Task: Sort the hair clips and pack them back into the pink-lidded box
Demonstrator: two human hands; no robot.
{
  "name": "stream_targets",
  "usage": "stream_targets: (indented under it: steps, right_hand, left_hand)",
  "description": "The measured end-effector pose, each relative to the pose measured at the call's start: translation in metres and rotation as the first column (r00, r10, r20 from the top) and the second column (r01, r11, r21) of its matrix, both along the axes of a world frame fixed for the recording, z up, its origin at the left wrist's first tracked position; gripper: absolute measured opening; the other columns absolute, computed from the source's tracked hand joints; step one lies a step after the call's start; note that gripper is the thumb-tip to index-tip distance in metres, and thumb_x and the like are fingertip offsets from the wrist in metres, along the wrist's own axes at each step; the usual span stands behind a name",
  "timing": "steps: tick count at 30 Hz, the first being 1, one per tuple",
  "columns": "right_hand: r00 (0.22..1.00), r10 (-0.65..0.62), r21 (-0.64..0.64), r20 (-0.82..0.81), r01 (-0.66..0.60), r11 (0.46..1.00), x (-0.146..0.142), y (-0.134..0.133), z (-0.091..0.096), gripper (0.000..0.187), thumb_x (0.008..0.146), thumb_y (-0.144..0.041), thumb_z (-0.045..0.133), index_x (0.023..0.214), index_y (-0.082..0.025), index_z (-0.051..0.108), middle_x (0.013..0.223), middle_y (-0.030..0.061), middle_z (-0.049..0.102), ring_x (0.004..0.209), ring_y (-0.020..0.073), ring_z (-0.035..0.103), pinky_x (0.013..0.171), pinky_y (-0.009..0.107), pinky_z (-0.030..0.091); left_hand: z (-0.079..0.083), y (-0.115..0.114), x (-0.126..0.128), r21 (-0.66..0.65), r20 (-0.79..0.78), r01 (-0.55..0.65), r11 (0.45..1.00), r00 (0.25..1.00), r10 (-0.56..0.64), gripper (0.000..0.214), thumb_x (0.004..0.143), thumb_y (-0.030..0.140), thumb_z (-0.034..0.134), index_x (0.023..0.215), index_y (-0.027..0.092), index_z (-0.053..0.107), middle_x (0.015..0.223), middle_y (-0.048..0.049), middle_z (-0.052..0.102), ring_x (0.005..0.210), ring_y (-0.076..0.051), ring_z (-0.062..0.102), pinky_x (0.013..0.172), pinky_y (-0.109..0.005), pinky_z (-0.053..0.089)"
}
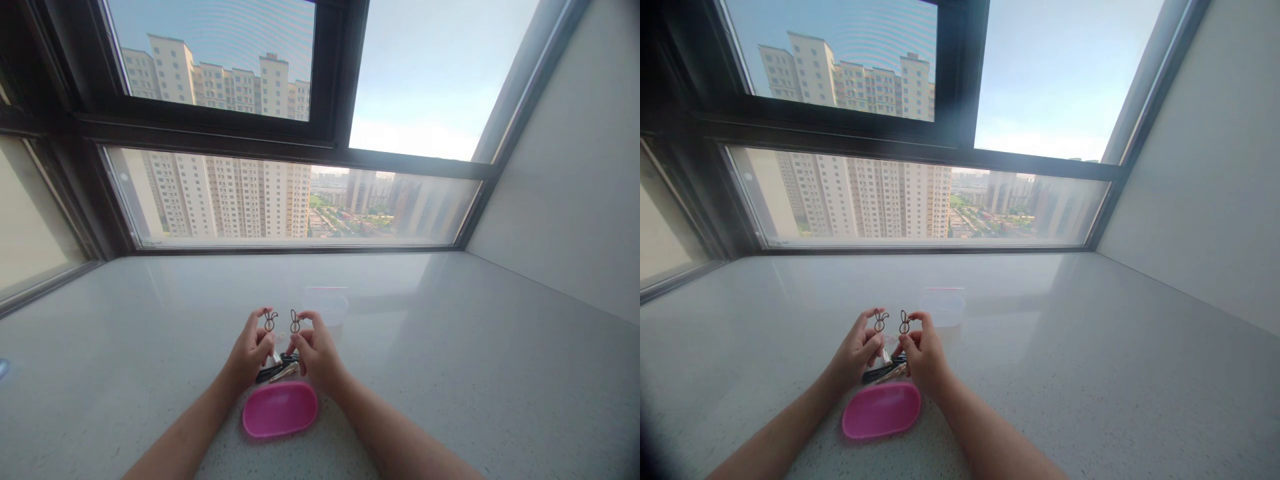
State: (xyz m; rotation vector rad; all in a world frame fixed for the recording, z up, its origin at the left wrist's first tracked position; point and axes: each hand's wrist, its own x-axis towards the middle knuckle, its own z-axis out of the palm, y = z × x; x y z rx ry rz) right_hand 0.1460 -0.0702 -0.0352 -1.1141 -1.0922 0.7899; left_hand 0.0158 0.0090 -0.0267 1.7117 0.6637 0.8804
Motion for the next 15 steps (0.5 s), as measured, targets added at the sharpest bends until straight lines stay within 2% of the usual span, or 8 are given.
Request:
stream_targets:
  steps: [15]
  right_hand:
    - [0.999,0.026,-0.002,-0.039,-0.026,1.000,-0.0011,-0.0007,0.0024,0.029,0.079,-0.031,0.048,0.102,-0.022,0.033,0.059,-0.0055,0.061,0.026,0.0033,0.034,0.026,0.012,0.027]
  left_hand:
    - [0.0013,-0.0021,0.0007,0.012,-0.011,-0.007,1.000,1.000,0.007,0.051,0.078,0.027,0.043,0.126,0.021,0.029,0.051,0.0089,0.048,0.035,-0.006,0.035,0.036,-0.014,0.027]
